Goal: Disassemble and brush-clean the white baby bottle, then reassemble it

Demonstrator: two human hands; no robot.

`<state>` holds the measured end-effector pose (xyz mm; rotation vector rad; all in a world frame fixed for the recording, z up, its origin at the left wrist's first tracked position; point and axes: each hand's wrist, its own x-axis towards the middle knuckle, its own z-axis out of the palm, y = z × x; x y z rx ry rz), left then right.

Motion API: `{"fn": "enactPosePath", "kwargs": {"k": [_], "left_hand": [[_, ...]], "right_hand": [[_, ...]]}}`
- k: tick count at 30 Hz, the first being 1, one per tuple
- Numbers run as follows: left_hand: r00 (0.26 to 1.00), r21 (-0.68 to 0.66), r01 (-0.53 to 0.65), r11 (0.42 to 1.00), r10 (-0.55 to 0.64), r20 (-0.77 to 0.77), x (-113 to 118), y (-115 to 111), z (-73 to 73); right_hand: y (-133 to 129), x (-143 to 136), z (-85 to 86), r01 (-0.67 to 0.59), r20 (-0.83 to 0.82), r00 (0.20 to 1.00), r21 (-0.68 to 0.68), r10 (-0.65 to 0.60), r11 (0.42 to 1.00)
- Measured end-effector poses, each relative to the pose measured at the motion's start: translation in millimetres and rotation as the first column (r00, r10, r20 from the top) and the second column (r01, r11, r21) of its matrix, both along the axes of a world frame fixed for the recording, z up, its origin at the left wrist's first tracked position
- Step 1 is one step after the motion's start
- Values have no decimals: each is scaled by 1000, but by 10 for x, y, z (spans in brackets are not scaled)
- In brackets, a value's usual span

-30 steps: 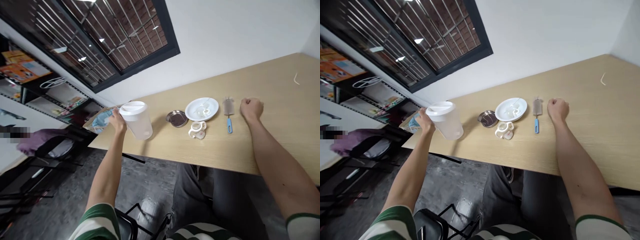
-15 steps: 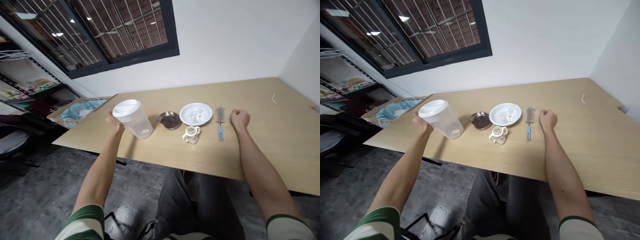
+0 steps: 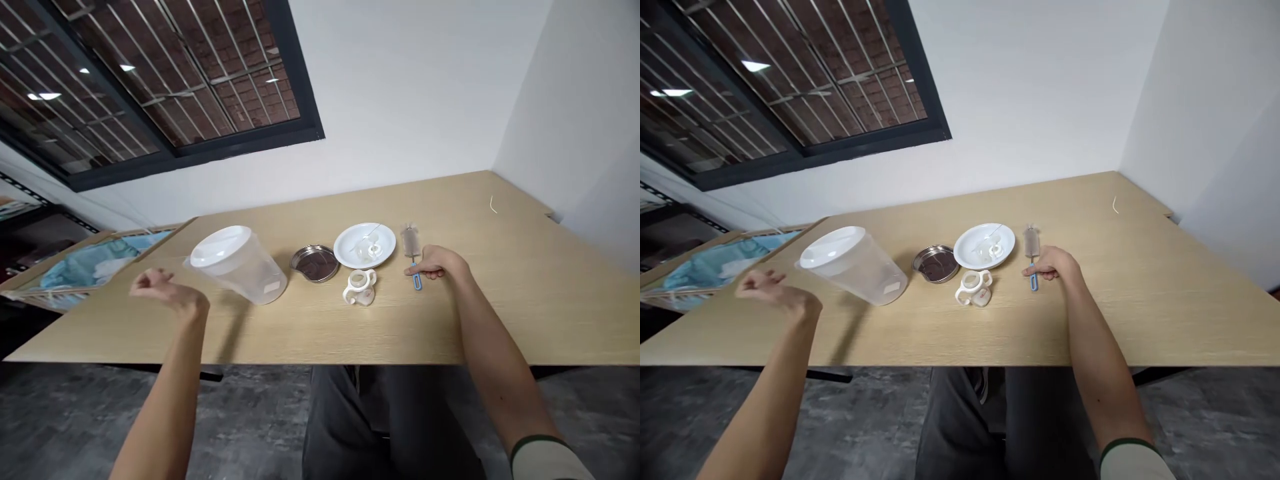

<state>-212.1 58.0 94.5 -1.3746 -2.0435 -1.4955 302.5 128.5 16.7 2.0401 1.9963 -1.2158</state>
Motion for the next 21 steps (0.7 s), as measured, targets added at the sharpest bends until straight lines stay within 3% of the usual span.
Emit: {"fn": "enactPosePath", "kwargs": {"k": [1,3,5,6,8,9,10,11,13,14,18,21], "left_hand": [[985,180,-155,971,138,106,-15,-60,-6],[944,392,-323,861,262,200,16,-182,-19],[957,477,-284,831,276,89,152,-287,-27],[967,487,-226,844,253,11,265,-325,-27],[992,481,-65,875,110,-65,567,-351,-20],[996,406,48,913,-12,-92,747,-332,-16],[976,234,205,950,-179,-127,939,-287,-14],[935,56,336,940,-325,-141,1137,-217,-18],[847,-246,474,845,-515,-135,1521,-1,-53],[797,-388,509,768,-591,-126,1696,136,-88],[694,-715,427,553,-707,-133,2193,722,-328],[681,-811,355,466,-723,-117,2343,1020,-527]], "right_hand": [[9,-22,-18,2,4,1000,11,-2,1000],[34,-41,-58,25,12,1000,48,-26,999],[61,-32,-94,53,15,998,97,-55,994],[74,-20,-106,77,3,997,123,-78,989],[95,8,-119,131,-52,991,174,-124,976],[104,22,-118,158,-73,987,211,-146,965],[110,33,-114,187,-78,982,260,-172,948],[114,41,-106,209,-65,978,318,-199,925],[117,49,-83,242,-22,966,437,-258,867],[116,48,-69,260,-12,957,482,-291,837],[107,26,-16,391,-63,899,564,-434,727],[102,6,12,483,-126,849,580,-513,657]]}}
